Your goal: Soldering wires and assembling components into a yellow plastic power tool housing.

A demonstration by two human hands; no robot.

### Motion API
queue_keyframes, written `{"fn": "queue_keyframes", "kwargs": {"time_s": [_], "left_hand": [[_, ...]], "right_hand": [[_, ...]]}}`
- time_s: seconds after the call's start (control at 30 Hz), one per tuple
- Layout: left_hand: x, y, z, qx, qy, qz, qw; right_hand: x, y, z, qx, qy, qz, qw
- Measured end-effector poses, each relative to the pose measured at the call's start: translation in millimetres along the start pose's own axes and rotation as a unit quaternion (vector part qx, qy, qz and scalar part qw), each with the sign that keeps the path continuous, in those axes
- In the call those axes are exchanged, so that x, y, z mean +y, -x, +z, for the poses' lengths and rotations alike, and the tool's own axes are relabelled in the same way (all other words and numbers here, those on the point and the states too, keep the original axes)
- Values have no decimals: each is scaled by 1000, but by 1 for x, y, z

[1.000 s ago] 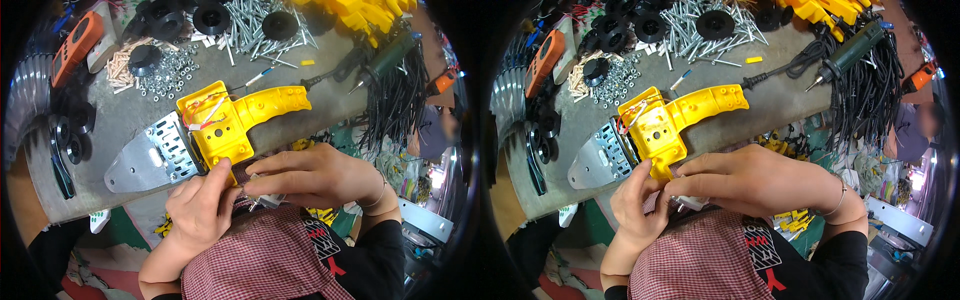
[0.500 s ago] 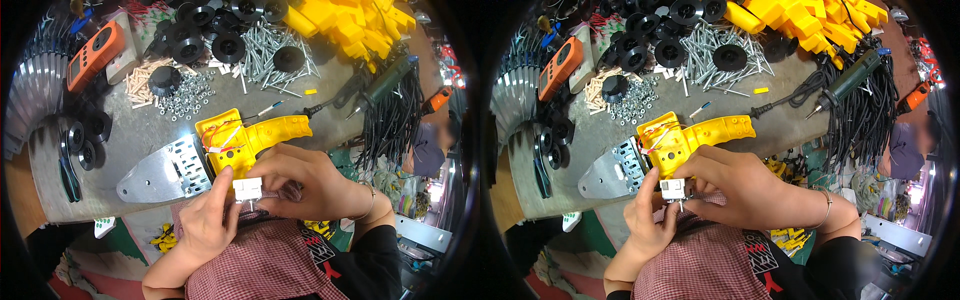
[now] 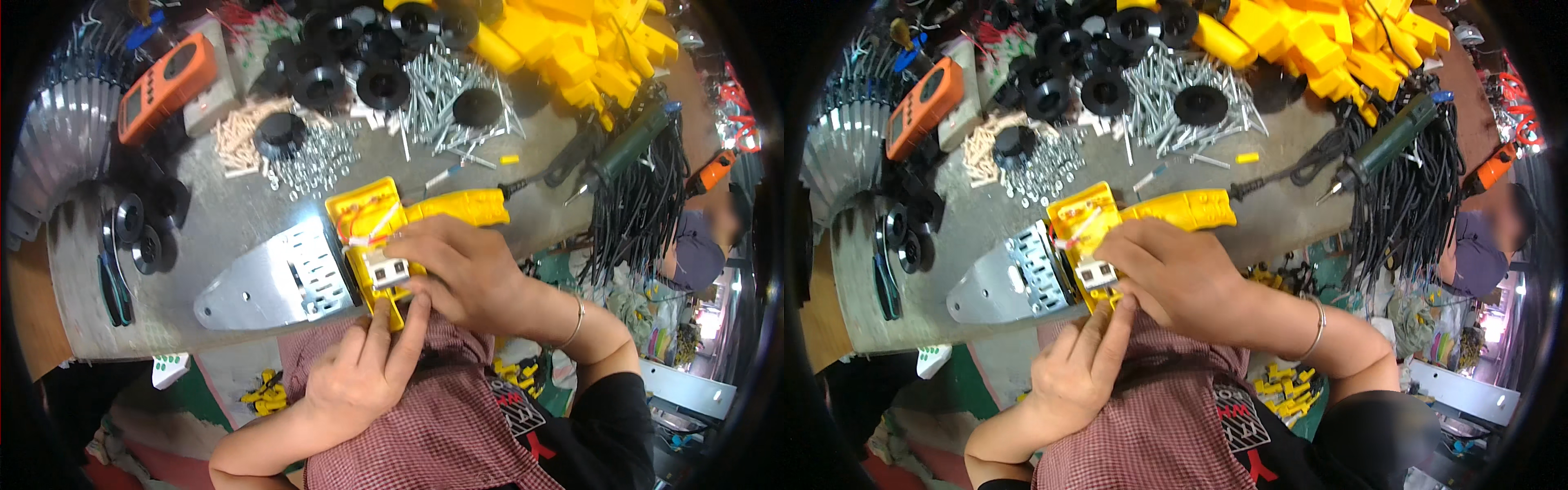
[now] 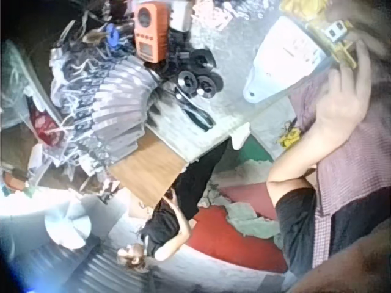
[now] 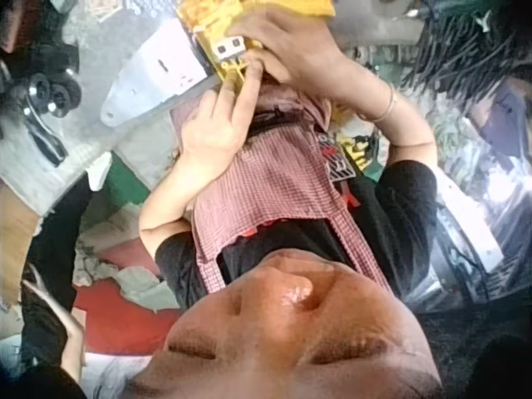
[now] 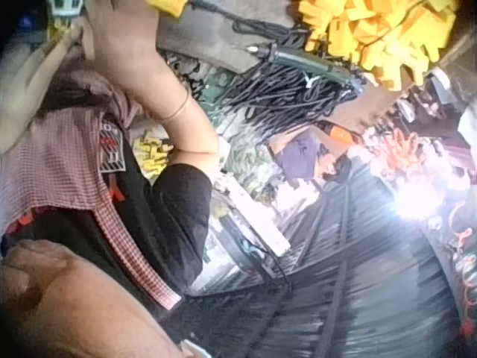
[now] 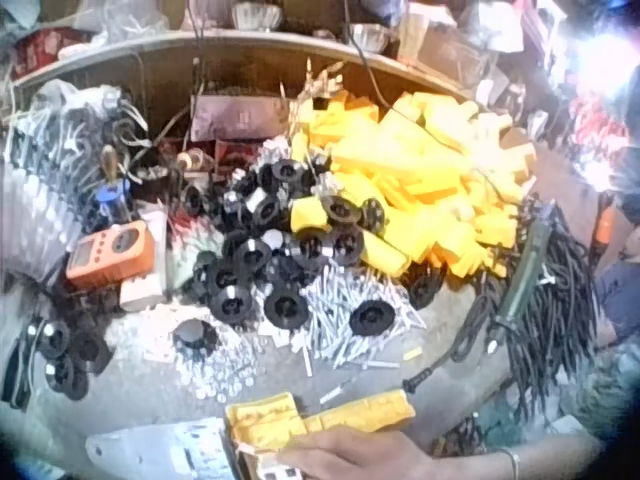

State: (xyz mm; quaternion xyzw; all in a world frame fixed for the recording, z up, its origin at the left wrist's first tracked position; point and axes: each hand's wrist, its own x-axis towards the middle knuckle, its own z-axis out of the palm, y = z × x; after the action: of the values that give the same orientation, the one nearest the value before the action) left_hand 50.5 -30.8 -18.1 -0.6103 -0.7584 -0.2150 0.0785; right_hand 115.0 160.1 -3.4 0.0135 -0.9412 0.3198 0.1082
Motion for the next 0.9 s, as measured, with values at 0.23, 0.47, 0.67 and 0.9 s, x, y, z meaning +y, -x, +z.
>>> {"fn": "queue_keyframes", "kwargs": {"time_s": [0.23, 0.47, 0.67, 0.9], "left_hand": [[-7, 5, -12, -28, 26, 42, 998], [-17, 13, -14, 51, 75, 88, 992], [-59, 30, -51, 131, -41, -111, 984], [-98, 22, -52, 83, 29, -265, 960]], "right_hand": [[-25, -27, -57, -106, -59, 56, 991], [62, -227, -62, 152, 164, -106, 969], [123, -305, -28, 74, 50, -78, 993], [61, -234, -89, 127, -269, -88, 951]]}}
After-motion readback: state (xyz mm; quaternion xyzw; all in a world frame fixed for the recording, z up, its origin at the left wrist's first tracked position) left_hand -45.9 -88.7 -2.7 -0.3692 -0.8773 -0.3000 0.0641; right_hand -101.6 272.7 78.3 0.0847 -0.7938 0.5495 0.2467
